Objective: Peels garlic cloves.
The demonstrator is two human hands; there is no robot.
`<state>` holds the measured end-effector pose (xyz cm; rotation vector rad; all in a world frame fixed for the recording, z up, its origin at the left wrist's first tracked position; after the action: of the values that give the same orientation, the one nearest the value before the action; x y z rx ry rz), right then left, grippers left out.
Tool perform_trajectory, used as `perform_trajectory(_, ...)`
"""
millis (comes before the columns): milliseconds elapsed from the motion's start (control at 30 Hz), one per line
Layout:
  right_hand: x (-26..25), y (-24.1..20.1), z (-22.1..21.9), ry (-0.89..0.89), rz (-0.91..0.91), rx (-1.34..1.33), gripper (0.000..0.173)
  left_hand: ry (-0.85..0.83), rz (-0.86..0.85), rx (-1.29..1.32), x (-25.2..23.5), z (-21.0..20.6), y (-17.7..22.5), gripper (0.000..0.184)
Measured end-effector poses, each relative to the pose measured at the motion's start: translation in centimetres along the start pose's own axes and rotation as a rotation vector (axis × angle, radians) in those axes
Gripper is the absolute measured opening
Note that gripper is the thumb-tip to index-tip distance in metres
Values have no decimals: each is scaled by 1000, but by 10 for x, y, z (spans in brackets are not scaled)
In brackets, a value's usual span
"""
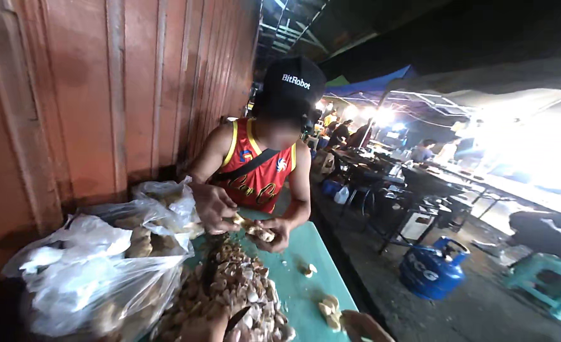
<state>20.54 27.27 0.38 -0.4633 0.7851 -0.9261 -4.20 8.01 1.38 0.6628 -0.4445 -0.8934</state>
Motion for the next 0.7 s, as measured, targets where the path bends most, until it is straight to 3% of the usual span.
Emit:
perform_trajectory(100,-4,28,13,-6,-43,63,18,7,-39,14,4,2,5,38)
perform_trajectory(233,-6,54,-5,-87,-113,45,24,-44,39,-38,7,-6,-5,36)
perform_trajectory(467,-8,60,-3,51,-125,80,22,-43,61,-31,3,4,-10,35)
perform_trajectory(600,-2,23,-6,67,-34,89,18,-6,85,-48,3,12,-10,34)
perform_trajectory(700,-3,-35,-27,-115,169,37,16,-24,102,-43,1,13,-10,40)
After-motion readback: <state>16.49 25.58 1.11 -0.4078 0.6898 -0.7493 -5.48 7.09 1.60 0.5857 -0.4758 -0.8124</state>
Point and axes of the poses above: each hand's wrist, its own x-axis away from the middle knuckle, its own z-axis out of the back of the hand, y = z × x, the point moved 9 cm from there along -x, towards the middle knuckle, and after that the axes turned 7 degrees about x, right-handed, at the moved point
